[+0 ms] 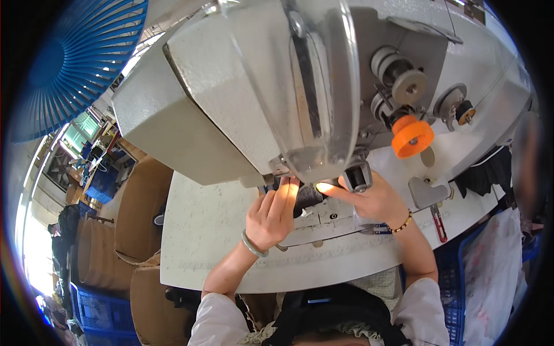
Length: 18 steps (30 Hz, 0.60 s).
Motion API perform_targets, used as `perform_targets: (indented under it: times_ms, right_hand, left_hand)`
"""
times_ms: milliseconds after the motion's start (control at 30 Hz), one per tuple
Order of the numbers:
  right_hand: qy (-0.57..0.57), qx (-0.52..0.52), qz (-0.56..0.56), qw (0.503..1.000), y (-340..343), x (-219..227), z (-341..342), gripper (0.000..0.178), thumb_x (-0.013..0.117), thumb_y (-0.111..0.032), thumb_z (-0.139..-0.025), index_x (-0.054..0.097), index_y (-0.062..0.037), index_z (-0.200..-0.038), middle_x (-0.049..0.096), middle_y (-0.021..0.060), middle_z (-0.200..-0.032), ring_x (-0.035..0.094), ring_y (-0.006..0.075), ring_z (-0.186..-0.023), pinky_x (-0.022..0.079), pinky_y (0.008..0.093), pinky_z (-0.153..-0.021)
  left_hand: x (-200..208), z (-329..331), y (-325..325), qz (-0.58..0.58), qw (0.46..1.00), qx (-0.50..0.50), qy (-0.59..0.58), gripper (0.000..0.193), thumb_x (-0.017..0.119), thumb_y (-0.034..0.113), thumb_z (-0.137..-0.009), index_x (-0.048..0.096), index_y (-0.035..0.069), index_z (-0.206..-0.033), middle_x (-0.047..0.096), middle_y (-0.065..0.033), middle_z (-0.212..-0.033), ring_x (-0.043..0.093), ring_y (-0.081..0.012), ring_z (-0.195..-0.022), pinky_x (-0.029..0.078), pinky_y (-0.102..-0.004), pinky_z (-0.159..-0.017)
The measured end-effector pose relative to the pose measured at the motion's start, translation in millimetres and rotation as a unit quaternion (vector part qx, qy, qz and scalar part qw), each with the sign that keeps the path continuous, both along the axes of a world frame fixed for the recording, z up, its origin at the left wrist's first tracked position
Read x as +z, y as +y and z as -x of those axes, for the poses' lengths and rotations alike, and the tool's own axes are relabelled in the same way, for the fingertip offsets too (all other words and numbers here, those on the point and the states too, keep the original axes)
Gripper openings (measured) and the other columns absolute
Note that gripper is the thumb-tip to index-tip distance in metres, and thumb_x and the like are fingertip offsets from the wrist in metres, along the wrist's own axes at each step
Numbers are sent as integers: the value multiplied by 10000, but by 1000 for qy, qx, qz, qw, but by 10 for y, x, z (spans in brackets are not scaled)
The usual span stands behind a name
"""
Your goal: The recorder uses an industrial sewing machine to stitch components of a black shoe upper.
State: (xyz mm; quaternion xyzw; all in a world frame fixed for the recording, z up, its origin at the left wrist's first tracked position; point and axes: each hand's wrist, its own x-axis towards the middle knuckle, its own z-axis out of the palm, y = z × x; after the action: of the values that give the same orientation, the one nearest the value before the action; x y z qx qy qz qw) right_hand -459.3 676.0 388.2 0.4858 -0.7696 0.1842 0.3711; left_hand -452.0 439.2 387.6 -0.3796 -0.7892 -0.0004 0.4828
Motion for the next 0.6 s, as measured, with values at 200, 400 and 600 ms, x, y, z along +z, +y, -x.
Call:
perform_targets:
  times_ms: [200, 400, 600]
  right_hand:
    - [36, 7, 23, 999, 11, -13, -26, 332, 706, -91, -638, 671, -36, -963, 469, 10, -839, 414, 149, -635, 350, 276, -560]
    - [57, -3, 6, 998, 17, -16, -41, 358, 669, -76, -656, 672, -44, -1012, 462, 10, -841, 407, 139, -631, 351, 261, -560]
    - [85, -15, -13, 996, 12, 5, -53, 361, 688, -86, -658, 670, -34, -1015, 467, 8, -845, 401, 134, -626, 344, 263, -553]
  left_hand:
    - [-25, -42, 12, 3, 1000, -12, 28, 356, 569, -67, -628, 635, -89, -978, 618, -147, -954, 462, -110, -550, 382, -209, -458]
    - [-39, -9, 1, -16, 999, -25, 25, 371, 565, -70, -627, 646, -68, -990, 607, -137, -999, 451, -105, -544, 385, -210, -462]
    - [-27, -10, -17, -14, 999, -30, 22, 427, 542, -72, -595, 653, -56, -1007, 615, -123, -980, 444, -99, -538, 382, -208, -462]
